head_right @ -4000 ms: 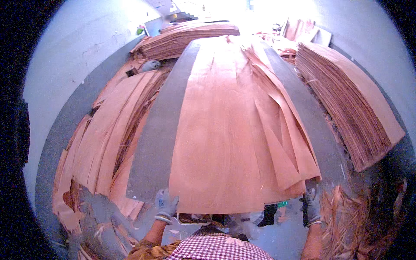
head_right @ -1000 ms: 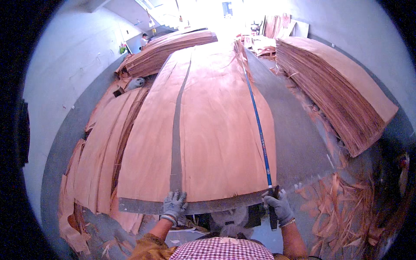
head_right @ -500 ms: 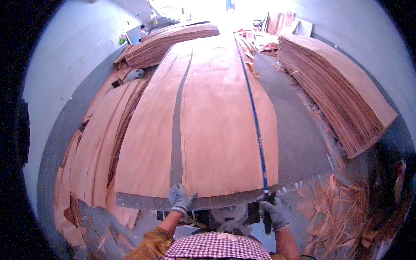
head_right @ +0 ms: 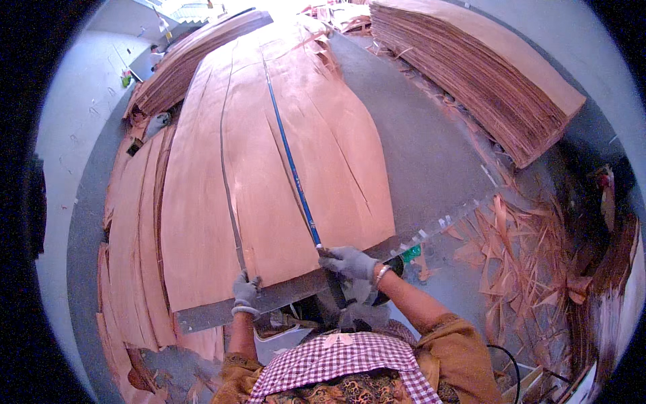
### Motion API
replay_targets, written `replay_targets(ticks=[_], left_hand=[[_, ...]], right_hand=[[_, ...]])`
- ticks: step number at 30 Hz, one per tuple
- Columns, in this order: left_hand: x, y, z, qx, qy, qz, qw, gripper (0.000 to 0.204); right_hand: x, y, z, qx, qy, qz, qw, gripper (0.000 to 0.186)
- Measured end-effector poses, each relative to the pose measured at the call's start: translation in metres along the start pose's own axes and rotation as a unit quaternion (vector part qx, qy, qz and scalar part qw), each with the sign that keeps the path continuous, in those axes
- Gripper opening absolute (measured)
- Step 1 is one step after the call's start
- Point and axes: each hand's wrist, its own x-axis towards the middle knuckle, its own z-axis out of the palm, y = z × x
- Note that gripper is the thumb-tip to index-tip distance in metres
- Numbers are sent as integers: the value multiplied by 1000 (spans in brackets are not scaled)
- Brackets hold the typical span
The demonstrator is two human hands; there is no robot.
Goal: The person uses a long pole to sort and move thin sheets of wood veneer from a large pile, luego aligns a stack of veneers on a table, trims them with a knife, and secures them with white tape.
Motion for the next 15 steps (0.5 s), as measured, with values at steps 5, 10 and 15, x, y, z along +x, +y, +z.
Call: replay_targets(ticks=[5,10,15], left_hand=[[-36,-12,-31,252,66,41,965,29],[-48,134,22,277,24,138,951,15],[-84,164,80,128,-13,406,905,39]], right_hand=[[-35,-46,-45,143,166,47,975,45],[-71,115,-138,-228,300,-48,925,42],[-24,88,-73,156,270,31,950,18]])
